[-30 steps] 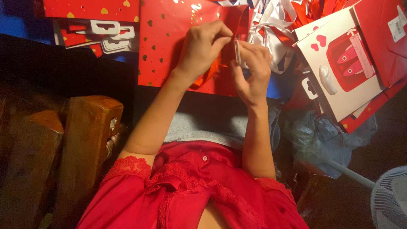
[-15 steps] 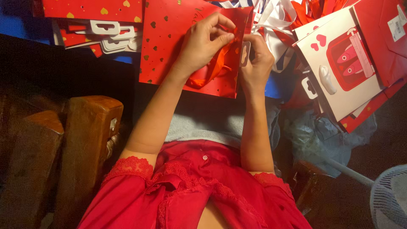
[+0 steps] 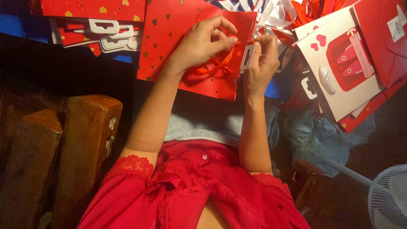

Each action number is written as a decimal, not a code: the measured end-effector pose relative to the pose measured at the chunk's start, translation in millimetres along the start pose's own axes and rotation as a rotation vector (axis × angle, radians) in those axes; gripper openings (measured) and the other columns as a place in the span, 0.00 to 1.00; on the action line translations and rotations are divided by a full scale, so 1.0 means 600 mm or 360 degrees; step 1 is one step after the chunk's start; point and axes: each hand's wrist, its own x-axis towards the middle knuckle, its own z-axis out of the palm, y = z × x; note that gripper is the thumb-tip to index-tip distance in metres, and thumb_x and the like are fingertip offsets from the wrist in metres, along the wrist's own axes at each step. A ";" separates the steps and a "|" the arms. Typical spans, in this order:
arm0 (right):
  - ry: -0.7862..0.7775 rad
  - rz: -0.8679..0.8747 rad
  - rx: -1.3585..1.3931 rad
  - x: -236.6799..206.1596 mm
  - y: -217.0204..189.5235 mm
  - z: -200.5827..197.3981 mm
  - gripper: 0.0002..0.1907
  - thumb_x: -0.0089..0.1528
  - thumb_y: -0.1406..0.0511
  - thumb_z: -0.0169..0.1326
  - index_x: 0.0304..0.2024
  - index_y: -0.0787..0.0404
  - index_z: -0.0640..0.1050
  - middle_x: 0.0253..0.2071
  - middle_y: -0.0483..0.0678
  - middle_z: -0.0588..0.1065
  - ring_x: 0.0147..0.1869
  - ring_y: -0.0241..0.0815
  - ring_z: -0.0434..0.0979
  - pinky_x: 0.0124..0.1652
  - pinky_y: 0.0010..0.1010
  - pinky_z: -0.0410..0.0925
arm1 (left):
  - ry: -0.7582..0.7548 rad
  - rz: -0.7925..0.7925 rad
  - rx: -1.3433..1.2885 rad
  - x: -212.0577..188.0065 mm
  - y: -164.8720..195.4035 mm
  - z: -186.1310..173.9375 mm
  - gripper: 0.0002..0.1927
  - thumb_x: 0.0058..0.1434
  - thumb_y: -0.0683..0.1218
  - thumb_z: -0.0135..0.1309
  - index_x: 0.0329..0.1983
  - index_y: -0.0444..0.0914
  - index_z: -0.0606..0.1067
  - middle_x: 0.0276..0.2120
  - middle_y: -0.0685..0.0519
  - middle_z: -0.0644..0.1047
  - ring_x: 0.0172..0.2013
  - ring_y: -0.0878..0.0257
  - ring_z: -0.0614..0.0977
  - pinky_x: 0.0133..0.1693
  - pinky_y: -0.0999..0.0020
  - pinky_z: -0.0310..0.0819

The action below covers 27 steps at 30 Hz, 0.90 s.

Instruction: The person assembles flat-packed gift boxes by folding the cardboard and threading ribbons through the handle slots. They work on multiple boxes, including a white box with a fish design and a red box with gold hearts, using both red and white ribbons.

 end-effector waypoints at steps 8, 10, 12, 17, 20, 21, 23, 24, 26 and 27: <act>-0.0317 -0.0149 0.0045 -0.004 -0.013 -0.011 0.13 0.72 0.69 0.52 0.57 0.68 0.73 0.48 0.49 0.78 0.51 0.35 0.77 0.52 0.29 0.71 | -0.0162 -0.0033 -0.0044 -0.008 0.012 -0.007 0.17 0.67 0.38 0.58 0.58 0.35 0.70 0.36 0.57 0.80 0.36 0.75 0.77 0.39 0.79 0.72; -0.0367 -0.0212 0.0036 -0.003 -0.015 -0.011 0.15 0.70 0.69 0.54 0.58 0.69 0.73 0.49 0.50 0.77 0.53 0.36 0.77 0.53 0.30 0.71 | -0.0172 -0.0019 -0.0076 -0.006 0.008 -0.008 0.16 0.70 0.39 0.57 0.59 0.35 0.70 0.35 0.58 0.79 0.36 0.76 0.77 0.40 0.80 0.72; -0.0342 -0.0223 0.0001 0.000 -0.013 -0.008 0.14 0.69 0.69 0.54 0.57 0.68 0.75 0.49 0.49 0.78 0.54 0.38 0.79 0.54 0.30 0.71 | -0.0166 -0.0038 -0.0106 -0.005 0.003 -0.008 0.14 0.72 0.39 0.56 0.59 0.36 0.70 0.35 0.59 0.78 0.36 0.76 0.76 0.38 0.80 0.70; -0.0210 0.0234 0.0090 -0.003 -0.011 0.000 0.06 0.69 0.68 0.55 0.47 0.65 0.77 0.39 0.46 0.79 0.42 0.33 0.76 0.44 0.28 0.69 | -0.0147 -0.0143 -0.0193 -0.008 0.002 -0.016 0.13 0.74 0.41 0.54 0.59 0.37 0.71 0.31 0.60 0.75 0.31 0.77 0.72 0.33 0.80 0.64; -0.0246 -0.0072 -0.0110 -0.004 -0.019 -0.003 0.08 0.70 0.69 0.54 0.52 0.65 0.75 0.44 0.46 0.78 0.49 0.33 0.78 0.49 0.28 0.70 | -0.0140 -0.0161 -0.0276 -0.009 0.004 -0.022 0.14 0.75 0.41 0.54 0.61 0.37 0.70 0.32 0.60 0.75 0.32 0.76 0.72 0.34 0.80 0.65; -0.0275 -0.0248 -0.0214 -0.003 -0.023 -0.004 0.10 0.71 0.70 0.53 0.54 0.65 0.75 0.47 0.47 0.78 0.52 0.34 0.80 0.53 0.28 0.72 | -0.0147 -0.0162 -0.0325 -0.009 0.005 -0.023 0.14 0.74 0.41 0.54 0.61 0.37 0.69 0.32 0.59 0.75 0.31 0.76 0.73 0.34 0.79 0.65; -0.0366 -0.0097 0.0012 -0.005 -0.030 -0.007 0.12 0.69 0.69 0.55 0.55 0.65 0.74 0.46 0.46 0.78 0.50 0.33 0.79 0.50 0.27 0.72 | -0.0158 -0.0170 -0.0426 -0.010 0.007 -0.023 0.15 0.74 0.41 0.54 0.62 0.37 0.68 0.32 0.58 0.75 0.31 0.75 0.73 0.33 0.79 0.65; -0.0413 -0.0021 0.0124 -0.004 -0.031 -0.007 0.13 0.69 0.69 0.56 0.55 0.65 0.74 0.45 0.46 0.78 0.49 0.33 0.78 0.48 0.27 0.72 | -0.0148 -0.0204 -0.0354 -0.010 0.009 -0.021 0.15 0.74 0.42 0.54 0.61 0.37 0.68 0.31 0.58 0.76 0.31 0.75 0.74 0.32 0.79 0.66; -0.0403 -0.0065 0.0138 -0.003 -0.031 -0.006 0.12 0.70 0.70 0.55 0.55 0.66 0.75 0.47 0.46 0.79 0.51 0.33 0.78 0.51 0.27 0.72 | -0.0129 -0.0268 -0.0208 -0.015 0.014 -0.015 0.15 0.74 0.43 0.54 0.60 0.37 0.67 0.31 0.57 0.78 0.30 0.75 0.76 0.30 0.78 0.66; -0.0395 -0.0086 0.0144 -0.002 -0.029 -0.006 0.11 0.70 0.70 0.55 0.55 0.66 0.75 0.48 0.47 0.79 0.51 0.33 0.78 0.52 0.28 0.72 | -0.0155 -0.0197 -0.0187 -0.021 0.017 -0.012 0.16 0.73 0.43 0.55 0.61 0.37 0.67 0.32 0.56 0.78 0.32 0.74 0.77 0.32 0.78 0.68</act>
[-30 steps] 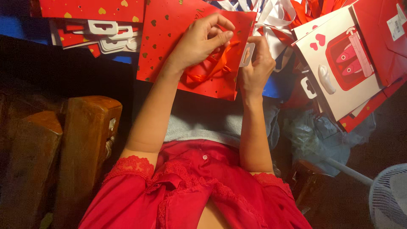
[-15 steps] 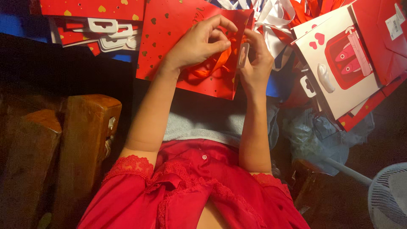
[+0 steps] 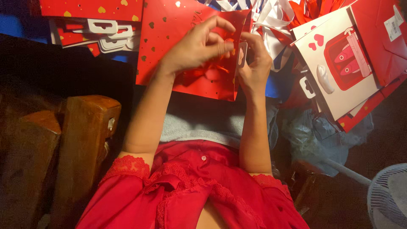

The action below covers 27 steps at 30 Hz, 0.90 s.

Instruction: The person assembles flat-packed gift boxes by folding the cardboard and threading ribbons through the handle slots. They work on multiple boxes, including a white box with a fish design and a red box with gold hearts, using both red and white ribbons.

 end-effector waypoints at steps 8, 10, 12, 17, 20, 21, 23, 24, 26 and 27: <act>0.0114 0.0034 -0.0143 -0.005 0.017 -0.002 0.07 0.68 0.72 0.54 0.48 0.65 0.78 0.38 0.45 0.77 0.42 0.30 0.74 0.44 0.25 0.69 | -0.0068 0.0141 -0.1117 -0.053 0.005 0.006 0.23 0.71 0.44 0.57 0.67 0.39 0.67 0.42 0.47 0.83 0.45 0.61 0.84 0.55 0.64 0.79; 0.0152 0.0060 -0.0206 -0.006 0.015 -0.001 0.06 0.68 0.72 0.53 0.47 0.65 0.78 0.35 0.44 0.76 0.40 0.30 0.73 0.42 0.25 0.69 | 0.0121 0.0250 -0.1423 -0.054 -0.002 -0.007 0.22 0.71 0.46 0.56 0.67 0.41 0.68 0.42 0.49 0.83 0.46 0.60 0.85 0.55 0.63 0.80; 0.0158 0.0021 -0.0235 -0.005 0.013 0.001 0.07 0.66 0.72 0.53 0.46 0.66 0.77 0.34 0.45 0.75 0.39 0.31 0.72 0.40 0.26 0.68 | 0.0360 0.0287 -0.1650 -0.045 -0.013 -0.017 0.20 0.71 0.46 0.53 0.64 0.41 0.68 0.42 0.52 0.81 0.45 0.61 0.83 0.54 0.64 0.80; 0.0173 -0.0064 -0.0289 -0.008 0.014 -0.002 0.05 0.70 0.69 0.54 0.46 0.66 0.77 0.38 0.46 0.78 0.44 0.31 0.77 0.45 0.27 0.71 | 0.0414 0.0277 -0.1686 -0.030 -0.038 -0.018 0.15 0.78 0.44 0.49 0.67 0.42 0.70 0.40 0.56 0.77 0.34 0.69 0.73 0.34 0.78 0.69; 0.0262 0.0012 -0.0054 -0.009 0.023 -0.002 0.06 0.73 0.68 0.53 0.47 0.67 0.75 0.43 0.47 0.76 0.48 0.32 0.76 0.52 0.29 0.74 | 0.0382 0.0327 -0.1480 -0.033 -0.039 -0.016 0.14 0.79 0.44 0.48 0.66 0.41 0.71 0.39 0.55 0.75 0.28 0.72 0.68 0.28 0.80 0.61; 0.0298 0.0081 0.0065 -0.007 0.026 -0.002 0.06 0.74 0.67 0.52 0.48 0.67 0.75 0.44 0.47 0.76 0.49 0.32 0.76 0.54 0.29 0.75 | 0.0398 0.0321 -0.1454 -0.033 -0.039 -0.015 0.15 0.79 0.44 0.48 0.66 0.41 0.70 0.39 0.55 0.76 0.29 0.72 0.69 0.29 0.79 0.62; 0.0317 0.0137 0.0071 -0.005 0.028 -0.004 0.08 0.75 0.67 0.51 0.50 0.67 0.75 0.45 0.47 0.76 0.47 0.32 0.78 0.51 0.27 0.75 | 0.0431 0.0303 -0.1403 -0.032 -0.037 -0.012 0.15 0.78 0.44 0.48 0.66 0.41 0.70 0.39 0.53 0.76 0.31 0.71 0.70 0.31 0.77 0.64; 0.0328 0.0162 0.0073 -0.005 0.027 -0.004 0.09 0.75 0.66 0.51 0.50 0.68 0.75 0.45 0.47 0.77 0.46 0.32 0.78 0.49 0.26 0.75 | 0.0432 0.0297 -0.1368 -0.031 -0.035 -0.010 0.15 0.78 0.44 0.48 0.66 0.40 0.70 0.39 0.53 0.76 0.32 0.71 0.71 0.32 0.76 0.65; 0.0192 -0.0007 -0.0079 -0.006 0.023 -0.003 0.11 0.74 0.68 0.53 0.56 0.68 0.75 0.49 0.47 0.77 0.53 0.34 0.78 0.55 0.28 0.73 | 0.0435 0.0282 -0.1297 -0.029 -0.034 -0.008 0.15 0.79 0.44 0.47 0.66 0.39 0.69 0.39 0.53 0.76 0.32 0.70 0.71 0.33 0.76 0.66; 0.0123 -0.0092 -0.0155 -0.007 0.020 -0.003 0.13 0.73 0.69 0.54 0.59 0.68 0.75 0.51 0.48 0.77 0.56 0.36 0.79 0.58 0.29 0.71 | 0.0434 0.0280 -0.1301 -0.029 -0.033 -0.007 0.15 0.79 0.44 0.47 0.66 0.39 0.69 0.39 0.53 0.76 0.32 0.70 0.71 0.33 0.75 0.66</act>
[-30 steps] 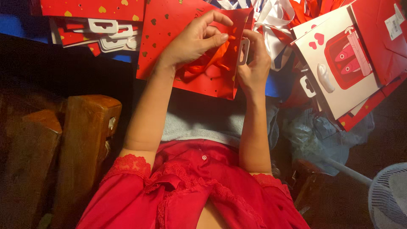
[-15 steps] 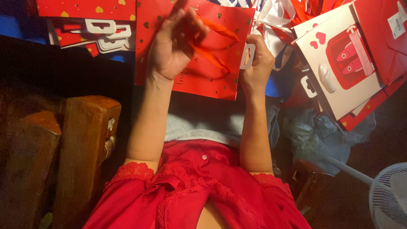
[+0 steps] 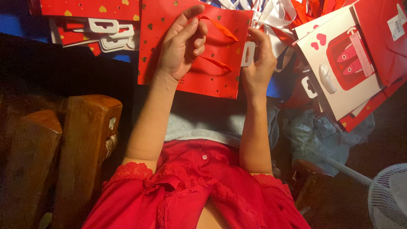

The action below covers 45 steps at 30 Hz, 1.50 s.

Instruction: The person assembles flat-packed gift boxes by folding the cardboard and threading ribbons through the handle slots. They work on multiple boxes, including a white box with a fish design and a red box with gold hearts, using both red and white ribbons.

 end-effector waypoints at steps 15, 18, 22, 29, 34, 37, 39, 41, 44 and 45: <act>0.0271 0.0146 0.0190 0.006 0.018 0.000 0.04 0.76 0.73 0.51 0.52 0.64 0.76 0.42 0.45 0.75 0.45 0.33 0.74 0.48 0.24 0.69 | 0.0107 0.0058 0.0146 -0.002 -0.009 0.002 0.18 0.76 0.43 0.50 0.67 0.38 0.67 0.43 0.49 0.77 0.34 0.70 0.75 0.35 0.74 0.71; 0.0081 -0.0097 -0.0308 0.002 0.002 0.004 0.18 0.65 0.76 0.50 0.58 0.66 0.75 0.49 0.48 0.77 0.54 0.40 0.80 0.57 0.29 0.70 | 0.0101 0.0043 0.0174 0.000 -0.009 0.002 0.18 0.75 0.43 0.51 0.66 0.38 0.68 0.43 0.49 0.77 0.33 0.69 0.75 0.35 0.74 0.72; 0.0016 -0.0058 -0.0238 0.009 -0.013 0.008 0.13 0.64 0.72 0.56 0.51 0.65 0.76 0.43 0.50 0.74 0.48 0.43 0.78 0.48 0.28 0.70 | 0.0108 0.0020 0.0262 -0.001 -0.009 0.002 0.18 0.74 0.41 0.53 0.65 0.38 0.68 0.42 0.50 0.77 0.33 0.69 0.76 0.34 0.74 0.72; 0.0127 0.0143 -0.0068 0.004 -0.011 0.004 0.05 0.70 0.69 0.54 0.46 0.65 0.75 0.39 0.45 0.75 0.46 0.33 0.75 0.48 0.27 0.69 | 0.0076 0.0141 0.0591 0.000 -0.022 0.007 0.19 0.70 0.37 0.57 0.62 0.37 0.69 0.40 0.49 0.80 0.32 0.68 0.79 0.35 0.72 0.77; 0.0150 0.0094 0.0043 0.003 0.000 0.005 0.05 0.72 0.72 0.48 0.48 0.66 0.74 0.41 0.45 0.73 0.48 0.32 0.74 0.50 0.26 0.69 | 0.0353 0.0458 0.1628 -0.011 -0.055 0.022 0.15 0.66 0.36 0.58 0.54 0.37 0.72 0.38 0.52 0.80 0.31 0.69 0.84 0.31 0.73 0.84; 0.0169 0.0130 0.0168 0.001 0.006 0.005 0.05 0.74 0.71 0.46 0.47 0.66 0.73 0.42 0.43 0.72 0.47 0.31 0.74 0.49 0.24 0.69 | 0.0501 0.0954 0.2225 -0.018 -0.046 0.017 0.13 0.67 0.35 0.59 0.52 0.37 0.73 0.40 0.52 0.80 0.36 0.64 0.86 0.35 0.70 0.81; 0.0191 0.0124 0.0164 0.000 0.009 0.003 0.05 0.76 0.70 0.46 0.47 0.65 0.72 0.40 0.43 0.74 0.45 0.30 0.72 0.47 0.23 0.68 | 0.0560 0.1182 0.2420 -0.022 -0.032 0.010 0.13 0.67 0.34 0.59 0.52 0.38 0.72 0.42 0.52 0.80 0.40 0.60 0.86 0.39 0.67 0.79; 0.0202 0.0309 0.0110 -0.002 0.010 0.003 0.06 0.76 0.68 0.47 0.47 0.65 0.74 0.35 0.42 0.69 0.38 0.29 0.65 0.39 0.23 0.60 | 0.0622 0.1245 0.2450 -0.027 -0.019 0.006 0.15 0.67 0.32 0.57 0.54 0.38 0.71 0.45 0.52 0.79 0.43 0.57 0.86 0.42 0.65 0.79; 0.0196 0.0270 0.0158 -0.002 0.011 0.004 0.07 0.77 0.67 0.47 0.48 0.65 0.74 0.36 0.42 0.70 0.38 0.27 0.66 0.38 0.21 0.61 | 0.0740 0.0765 0.1947 -0.032 -0.016 0.011 0.13 0.66 0.33 0.55 0.51 0.36 0.71 0.44 0.50 0.79 0.28 0.56 0.83 0.32 0.65 0.78; 0.0190 0.0208 0.0194 -0.002 0.009 0.004 0.07 0.77 0.66 0.47 0.48 0.64 0.74 0.38 0.42 0.72 0.40 0.27 0.69 0.40 0.21 0.64 | 0.0681 0.0907 0.2035 -0.033 -0.018 0.014 0.13 0.65 0.33 0.53 0.51 0.36 0.70 0.43 0.49 0.78 0.31 0.54 0.83 0.33 0.64 0.77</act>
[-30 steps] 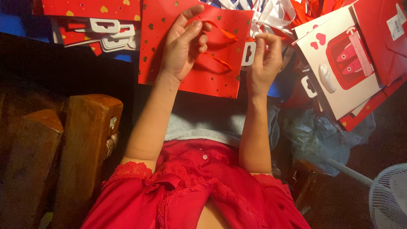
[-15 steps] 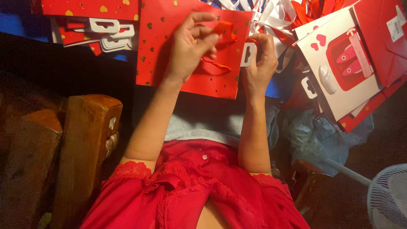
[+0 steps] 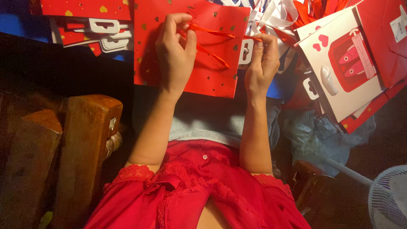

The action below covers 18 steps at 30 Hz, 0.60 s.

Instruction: The person assembles flat-packed gift boxes by folding the cardboard and threading ribbons through the handle slots. They work on multiple boxes, including a white box with a fish design and a red box with gold hearts, using both red and white ribbons.

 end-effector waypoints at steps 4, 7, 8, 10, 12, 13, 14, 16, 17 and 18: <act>-0.0032 -0.0012 0.0014 0.001 -0.006 0.000 0.08 0.76 0.67 0.46 0.50 0.65 0.75 0.44 0.44 0.76 0.45 0.31 0.74 0.45 0.24 0.68 | -0.0034 0.0186 0.0189 0.003 0.002 0.007 0.10 0.69 0.38 0.51 0.53 0.36 0.70 0.33 0.50 0.78 0.32 0.53 0.82 0.36 0.60 0.76; -0.0037 -0.0145 -0.0050 0.005 -0.009 0.000 0.09 0.77 0.68 0.46 0.51 0.66 0.76 0.47 0.47 0.76 0.53 0.36 0.76 0.55 0.27 0.68 | -0.0126 0.0112 0.0410 0.008 0.000 0.011 0.08 0.74 0.45 0.50 0.50 0.37 0.74 0.29 0.50 0.80 0.31 0.53 0.83 0.34 0.58 0.75; -0.0033 -0.0122 -0.0031 0.004 -0.010 0.000 0.09 0.76 0.68 0.46 0.51 0.67 0.76 0.47 0.47 0.76 0.54 0.37 0.76 0.56 0.27 0.68 | -0.0162 0.0103 0.0497 0.007 0.000 0.013 0.09 0.75 0.48 0.49 0.48 0.38 0.75 0.29 0.50 0.81 0.32 0.53 0.84 0.33 0.57 0.75; -0.0033 -0.0111 -0.0015 0.003 -0.010 -0.001 0.10 0.76 0.69 0.45 0.52 0.67 0.77 0.48 0.48 0.76 0.55 0.37 0.76 0.57 0.28 0.67 | -0.0267 -0.0034 0.0378 0.005 -0.002 0.016 0.14 0.76 0.51 0.47 0.50 0.38 0.76 0.28 0.52 0.82 0.30 0.58 0.85 0.31 0.60 0.76; -0.0035 -0.0140 -0.0021 0.003 -0.010 -0.001 0.10 0.76 0.69 0.45 0.52 0.67 0.76 0.49 0.48 0.76 0.56 0.37 0.76 0.58 0.28 0.67 | -0.0381 -0.0174 0.0130 0.002 -0.004 0.017 0.17 0.75 0.53 0.44 0.52 0.38 0.77 0.30 0.54 0.83 0.29 0.63 0.85 0.31 0.64 0.77; -0.0033 -0.0135 -0.0044 0.003 -0.009 -0.002 0.10 0.76 0.69 0.45 0.52 0.67 0.76 0.48 0.48 0.76 0.56 0.37 0.76 0.58 0.28 0.67 | -0.0442 -0.0251 -0.0056 0.001 -0.005 0.016 0.18 0.75 0.54 0.43 0.52 0.38 0.77 0.33 0.55 0.84 0.30 0.65 0.85 0.32 0.66 0.78; -0.0034 -0.0128 -0.0068 0.004 -0.009 -0.003 0.10 0.76 0.69 0.45 0.52 0.67 0.76 0.48 0.48 0.76 0.56 0.37 0.76 0.58 0.28 0.68 | -0.0500 -0.0330 -0.0243 0.000 -0.006 0.014 0.19 0.74 0.54 0.42 0.53 0.38 0.77 0.35 0.57 0.84 0.30 0.67 0.85 0.33 0.68 0.79; -0.0039 -0.0116 -0.0050 0.004 -0.009 -0.003 0.10 0.76 0.69 0.44 0.52 0.67 0.76 0.48 0.48 0.76 0.55 0.37 0.76 0.58 0.28 0.68 | -0.0678 -0.0267 -0.0648 0.002 -0.007 0.011 0.20 0.79 0.55 0.42 0.50 0.36 0.79 0.39 0.55 0.83 0.41 0.67 0.83 0.46 0.68 0.77; -0.0041 -0.0108 -0.0010 0.004 -0.008 -0.002 0.10 0.76 0.69 0.44 0.52 0.67 0.76 0.48 0.47 0.76 0.55 0.36 0.76 0.58 0.28 0.68 | -0.0764 -0.0232 -0.0851 0.004 -0.008 0.009 0.21 0.82 0.55 0.43 0.49 0.35 0.79 0.41 0.54 0.82 0.46 0.67 0.83 0.53 0.68 0.76; -0.0042 -0.0098 0.0028 0.004 -0.008 -0.002 0.10 0.76 0.69 0.44 0.52 0.67 0.76 0.48 0.47 0.75 0.56 0.36 0.76 0.58 0.28 0.68 | -0.0808 -0.0290 -0.0915 0.005 -0.008 0.005 0.20 0.80 0.54 0.44 0.49 0.36 0.79 0.42 0.55 0.82 0.47 0.68 0.82 0.53 0.69 0.75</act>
